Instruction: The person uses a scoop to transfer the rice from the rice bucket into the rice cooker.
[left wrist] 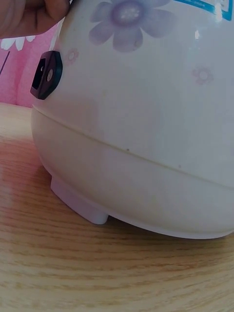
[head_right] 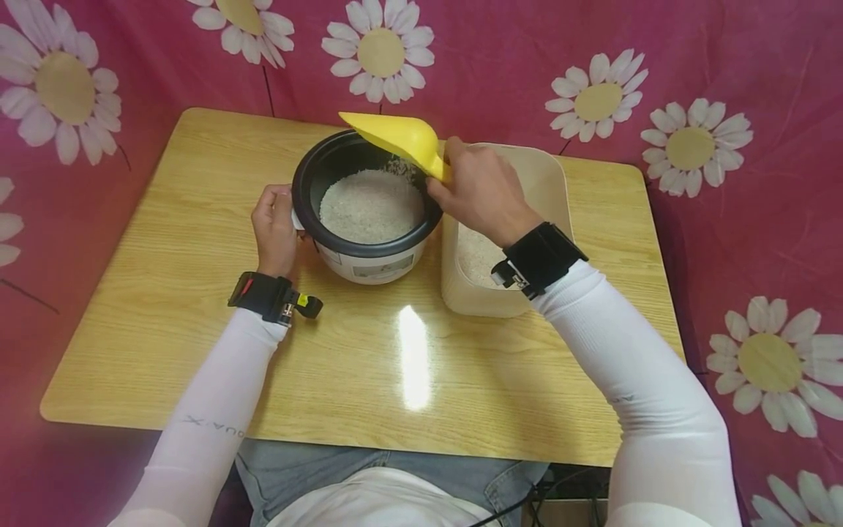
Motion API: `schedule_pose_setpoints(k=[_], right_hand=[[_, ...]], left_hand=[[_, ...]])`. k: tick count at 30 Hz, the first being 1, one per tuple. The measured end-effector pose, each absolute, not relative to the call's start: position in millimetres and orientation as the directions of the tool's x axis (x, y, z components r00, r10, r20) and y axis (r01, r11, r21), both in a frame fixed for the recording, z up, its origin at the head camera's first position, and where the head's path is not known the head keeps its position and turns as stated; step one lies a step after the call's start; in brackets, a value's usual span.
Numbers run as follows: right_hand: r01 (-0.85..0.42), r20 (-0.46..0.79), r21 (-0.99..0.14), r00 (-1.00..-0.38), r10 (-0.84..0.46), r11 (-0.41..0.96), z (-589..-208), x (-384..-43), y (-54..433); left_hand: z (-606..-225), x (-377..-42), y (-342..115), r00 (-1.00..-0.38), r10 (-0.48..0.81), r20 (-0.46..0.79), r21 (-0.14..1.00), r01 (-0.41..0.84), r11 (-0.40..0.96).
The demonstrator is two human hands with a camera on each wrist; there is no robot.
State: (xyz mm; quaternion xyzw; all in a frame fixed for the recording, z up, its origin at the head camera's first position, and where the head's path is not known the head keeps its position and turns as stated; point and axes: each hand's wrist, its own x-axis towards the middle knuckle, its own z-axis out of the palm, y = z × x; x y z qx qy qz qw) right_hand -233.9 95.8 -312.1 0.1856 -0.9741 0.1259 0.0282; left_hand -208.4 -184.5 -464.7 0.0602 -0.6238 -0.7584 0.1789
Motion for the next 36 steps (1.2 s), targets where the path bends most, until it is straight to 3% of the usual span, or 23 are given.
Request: schedule_pose_setpoints(k=[5, 10, 16, 20, 27, 34, 36], right_hand=[[-0.368, 0.100, -0.249, -0.930, -0.355, 0.896, -309, -233, 99], [-0.360, 0.073, -0.347, -0.931, -0.358, 0.866, -306, -232, 105], [-0.226, -0.041, -0.459, -0.961, -0.274, 0.859, -294, -230, 125], [-0.170, -0.054, -0.514, -0.972, -0.230, 0.841, -290, -229, 143], [-0.086, -0.056, -0.483, -0.990, -0.128, 0.871, -294, -222, 181], [-0.147, 0.047, -0.366, -0.989, -0.139, 0.919, -307, -209, 213], [-0.139, 0.024, -0.325, -0.990, -0.138, 0.936, -309, -208, 218]], left_hand=[[-464, -209, -184, -0.927, -0.345, 0.143, 0.965, 0.208, -0.158], [-466, -209, -184, -0.928, -0.345, 0.144, 0.968, 0.204, -0.144], [-466, -209, -184, -0.926, -0.348, 0.145, 0.968, 0.206, -0.144], [-466, -209, -185, -0.926, -0.349, 0.147, 0.970, 0.204, -0.132], [-466, -209, -186, -0.928, -0.346, 0.136, 0.973, 0.191, -0.130], [-466, -209, -186, -0.927, -0.348, 0.140, 0.969, 0.200, -0.143], [-465, -208, -185, -0.928, -0.346, 0.141, 0.968, 0.202, -0.148]])
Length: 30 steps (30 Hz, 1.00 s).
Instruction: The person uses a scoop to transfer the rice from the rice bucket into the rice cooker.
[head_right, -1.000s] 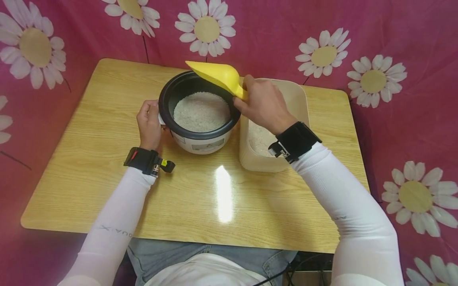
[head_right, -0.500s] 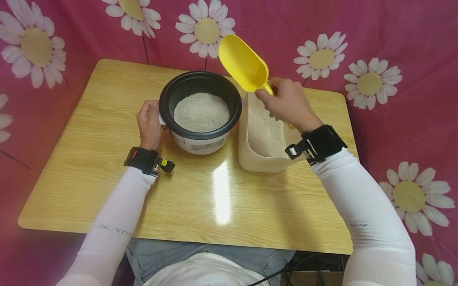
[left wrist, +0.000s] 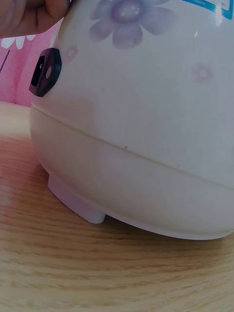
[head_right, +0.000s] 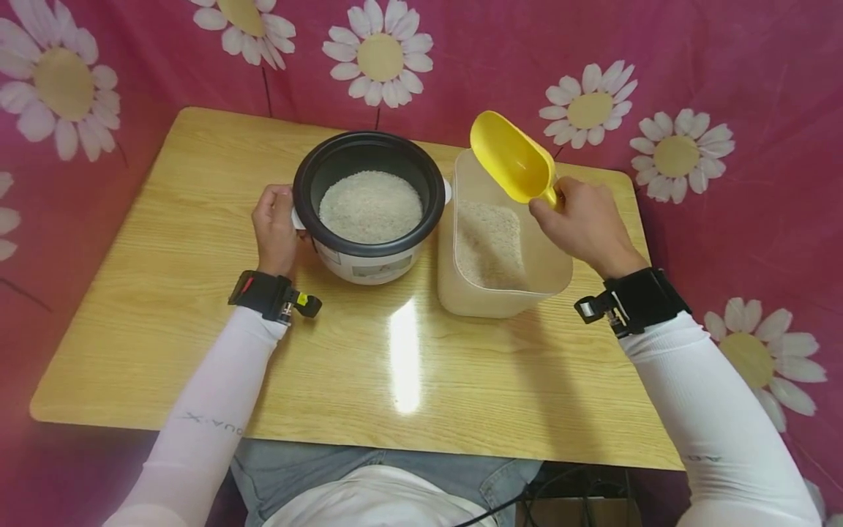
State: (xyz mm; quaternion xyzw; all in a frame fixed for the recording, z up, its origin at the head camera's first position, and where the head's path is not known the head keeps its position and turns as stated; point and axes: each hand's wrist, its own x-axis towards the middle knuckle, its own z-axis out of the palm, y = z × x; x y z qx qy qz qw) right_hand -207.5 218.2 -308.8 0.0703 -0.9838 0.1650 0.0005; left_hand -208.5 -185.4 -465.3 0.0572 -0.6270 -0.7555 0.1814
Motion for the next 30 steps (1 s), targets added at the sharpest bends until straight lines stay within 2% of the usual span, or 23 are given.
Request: schedule_pose_setpoints(k=[8, 17, 30], right_hand=[[-0.171, -0.143, -0.202, -0.969, -0.201, 0.964, -322, -211, 214], [-0.173, -0.239, -0.161, -0.948, -0.209, 0.972, -330, -217, 205], [-0.287, -0.315, -0.075, -0.902, -0.296, 0.955, -343, -228, 189]], left_hand=[[-465, -208, -184, -0.931, -0.341, 0.132, 0.967, 0.197, -0.165], [-463, -209, -184, -0.935, -0.320, 0.151, 0.952, 0.225, -0.209], [-469, -210, -187, -0.934, -0.313, 0.170, 0.953, 0.236, -0.188]])
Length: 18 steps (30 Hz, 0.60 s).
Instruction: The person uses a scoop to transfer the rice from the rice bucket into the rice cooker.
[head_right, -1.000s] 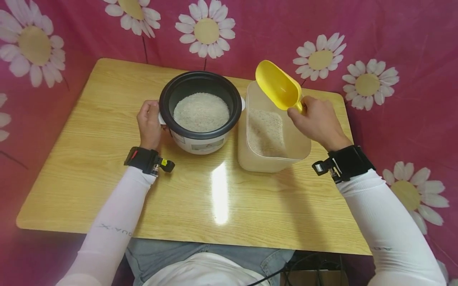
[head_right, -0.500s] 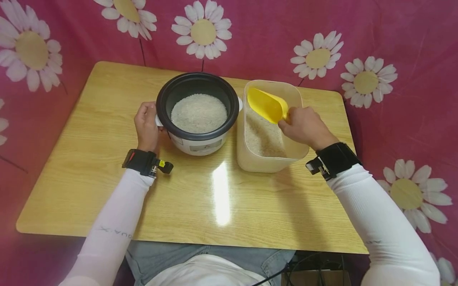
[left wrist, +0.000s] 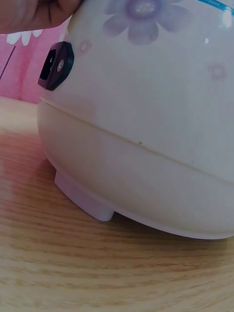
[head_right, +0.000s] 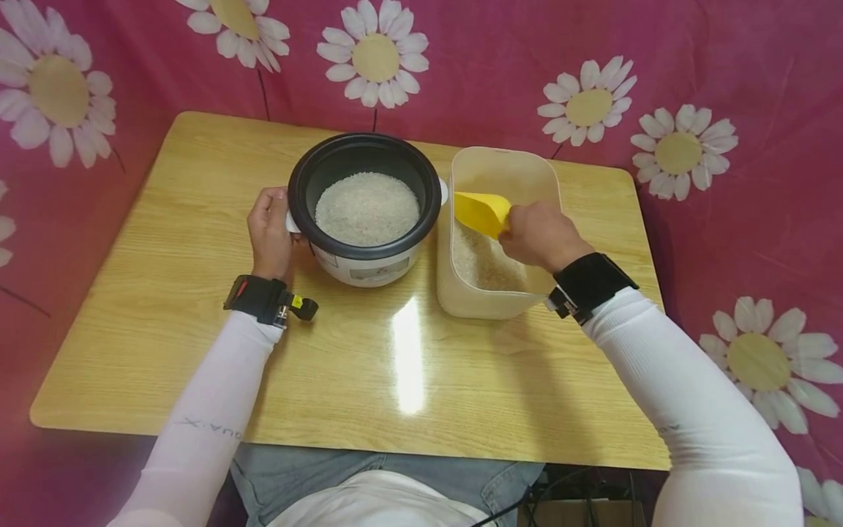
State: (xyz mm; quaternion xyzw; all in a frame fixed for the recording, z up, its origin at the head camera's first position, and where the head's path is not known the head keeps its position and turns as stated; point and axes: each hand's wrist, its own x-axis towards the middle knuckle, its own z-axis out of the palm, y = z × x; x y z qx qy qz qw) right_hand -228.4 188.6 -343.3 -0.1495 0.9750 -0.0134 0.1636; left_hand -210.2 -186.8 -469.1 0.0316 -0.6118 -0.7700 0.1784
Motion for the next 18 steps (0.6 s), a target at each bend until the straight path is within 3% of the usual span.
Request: schedule_pose_setpoints(k=[13, 18], right_hand=[[-0.313, -0.468, -0.011, -0.838, -0.282, 0.950, -316, -248, 176], [-0.342, -0.448, 0.014, -0.842, -0.300, 0.940, -321, -256, 181]], left_hand=[[-469, -210, -188, -0.936, -0.308, 0.172, 0.954, 0.235, -0.183], [-469, -209, -187, -0.934, -0.309, 0.179, 0.955, 0.241, -0.175]])
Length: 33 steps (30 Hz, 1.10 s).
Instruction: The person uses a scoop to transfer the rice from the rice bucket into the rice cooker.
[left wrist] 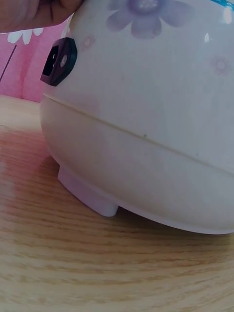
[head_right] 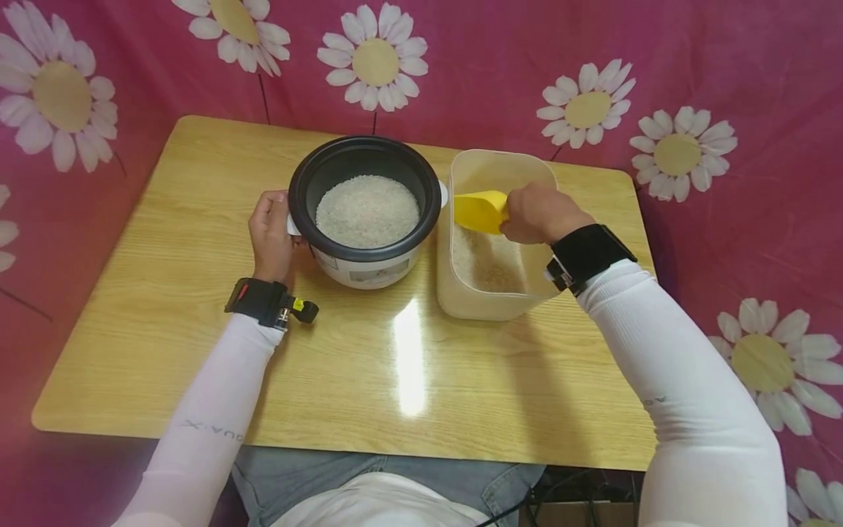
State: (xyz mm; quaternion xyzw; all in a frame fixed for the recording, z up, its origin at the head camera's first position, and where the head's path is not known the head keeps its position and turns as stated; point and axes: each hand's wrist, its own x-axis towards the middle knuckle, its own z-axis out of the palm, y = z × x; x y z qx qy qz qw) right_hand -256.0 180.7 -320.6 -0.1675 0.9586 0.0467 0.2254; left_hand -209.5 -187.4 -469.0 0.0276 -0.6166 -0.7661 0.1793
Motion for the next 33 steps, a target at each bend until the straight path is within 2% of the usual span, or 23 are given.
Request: schedule_pose_setpoints(k=[7, 19, 27, 33], right_hand=[[-0.328, -0.416, 0.037, -0.864, -0.284, 0.944, -331, -264, 190], [-0.334, -0.454, 0.057, -0.848, -0.274, 0.941, -340, -269, 185], [-0.332, -0.385, 0.069, -0.879, -0.282, 0.941, -338, -259, 185], [-0.312, -0.305, 0.129, -0.916, -0.262, 0.941, -336, -254, 181]], left_hand=[[-468, -210, -187, -0.929, -0.318, 0.188, 0.952, 0.252, -0.174], [-473, -211, -187, -0.916, -0.344, 0.206, 0.943, 0.279, -0.181], [-472, -211, -186, -0.925, -0.327, 0.193, 0.943, 0.267, -0.200], [-472, -212, -187, -0.925, -0.327, 0.194, 0.941, 0.270, -0.204]])
